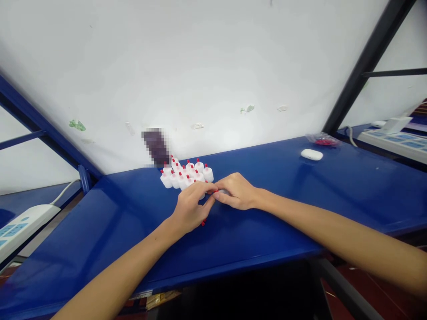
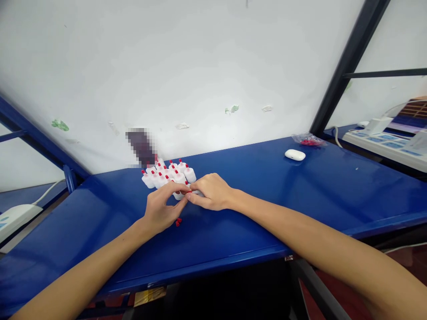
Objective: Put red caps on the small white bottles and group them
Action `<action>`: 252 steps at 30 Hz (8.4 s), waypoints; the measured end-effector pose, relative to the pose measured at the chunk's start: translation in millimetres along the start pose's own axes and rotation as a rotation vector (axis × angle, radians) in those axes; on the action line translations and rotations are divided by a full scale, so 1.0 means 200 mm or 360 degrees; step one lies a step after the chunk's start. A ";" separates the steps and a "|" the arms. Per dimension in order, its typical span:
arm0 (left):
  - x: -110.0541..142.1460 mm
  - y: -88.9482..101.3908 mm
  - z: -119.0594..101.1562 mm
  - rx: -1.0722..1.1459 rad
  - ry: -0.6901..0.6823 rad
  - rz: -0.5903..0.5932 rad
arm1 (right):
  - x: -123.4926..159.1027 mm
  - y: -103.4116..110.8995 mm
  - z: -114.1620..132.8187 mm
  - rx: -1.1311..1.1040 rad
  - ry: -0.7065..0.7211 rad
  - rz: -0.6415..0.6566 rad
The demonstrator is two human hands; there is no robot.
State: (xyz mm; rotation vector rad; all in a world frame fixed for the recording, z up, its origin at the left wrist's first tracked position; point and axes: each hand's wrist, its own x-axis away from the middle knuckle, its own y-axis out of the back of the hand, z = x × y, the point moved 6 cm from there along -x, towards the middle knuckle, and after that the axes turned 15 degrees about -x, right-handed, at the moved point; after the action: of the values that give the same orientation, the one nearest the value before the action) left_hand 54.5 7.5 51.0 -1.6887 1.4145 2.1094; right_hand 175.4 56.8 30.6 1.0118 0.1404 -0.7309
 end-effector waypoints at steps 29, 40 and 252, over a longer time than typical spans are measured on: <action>-0.08 0.04 0.11 -0.0286 -0.0006 -0.0137 | 0.00 0.06 -0.12 -0.0606 -0.0166 -0.0552; -0.05 -0.09 0.17 -0.0768 -0.0135 0.0297 | -0.01 0.06 -0.17 -0.0688 -0.0247 -0.0588; 0.15 -0.12 0.19 0.0518 0.0455 0.1443 | -0.03 0.01 -0.13 -0.1346 -0.0461 -0.0503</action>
State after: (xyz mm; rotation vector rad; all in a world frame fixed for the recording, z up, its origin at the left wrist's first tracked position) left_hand 30.2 33.7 11.3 -1.3823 2.8341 1.7796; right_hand 177.7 80.9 20.4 0.0709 0.3282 -0.9755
